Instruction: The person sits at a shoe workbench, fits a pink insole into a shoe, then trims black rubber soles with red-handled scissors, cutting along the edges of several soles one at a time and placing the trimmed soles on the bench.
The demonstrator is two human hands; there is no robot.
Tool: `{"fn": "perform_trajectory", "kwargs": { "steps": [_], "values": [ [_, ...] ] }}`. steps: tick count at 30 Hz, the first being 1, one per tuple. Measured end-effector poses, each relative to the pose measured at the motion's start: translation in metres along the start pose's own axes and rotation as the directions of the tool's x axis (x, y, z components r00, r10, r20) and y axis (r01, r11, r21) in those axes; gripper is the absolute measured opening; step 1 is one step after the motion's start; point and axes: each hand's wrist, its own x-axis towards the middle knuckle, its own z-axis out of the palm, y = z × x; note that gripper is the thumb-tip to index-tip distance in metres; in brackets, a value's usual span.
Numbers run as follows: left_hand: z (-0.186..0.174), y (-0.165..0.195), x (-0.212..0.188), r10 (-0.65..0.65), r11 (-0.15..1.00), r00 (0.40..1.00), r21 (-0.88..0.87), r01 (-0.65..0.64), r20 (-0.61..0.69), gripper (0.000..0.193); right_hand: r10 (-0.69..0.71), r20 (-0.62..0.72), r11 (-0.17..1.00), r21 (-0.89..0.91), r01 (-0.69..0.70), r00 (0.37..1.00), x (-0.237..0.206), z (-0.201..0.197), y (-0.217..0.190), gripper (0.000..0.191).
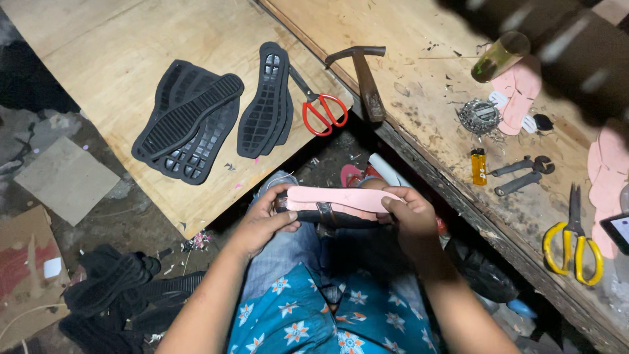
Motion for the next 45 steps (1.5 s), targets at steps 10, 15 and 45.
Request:
{"fn": "perform_trajectory", "kwargs": {
  "steps": [10,15,45],
  "values": [
    [-0.014,-0.02,-0.006,0.104,0.994,0.993,-0.053,-0.1,0.06,0.066,-0.042,0.001,0.959,-0.282,0.04,0.999,-0.017,0.019,-0.005,0.019],
    [-0.015,-0.015,-0.008,0.063,0.997,0.997,-0.053,-0.061,0.036,0.063,-0.029,-0.022,0.957,-0.288,0.021,0.999,-0.018,0.024,-0.005,0.019],
    [-0.005,-0.015,-0.003,-0.03,0.997,0.995,-0.073,0.023,-0.095,0.049,-0.041,-0.028,0.908,-0.418,0.026,0.999,-0.014,0.012,0.002,0.019]
  ]
}}
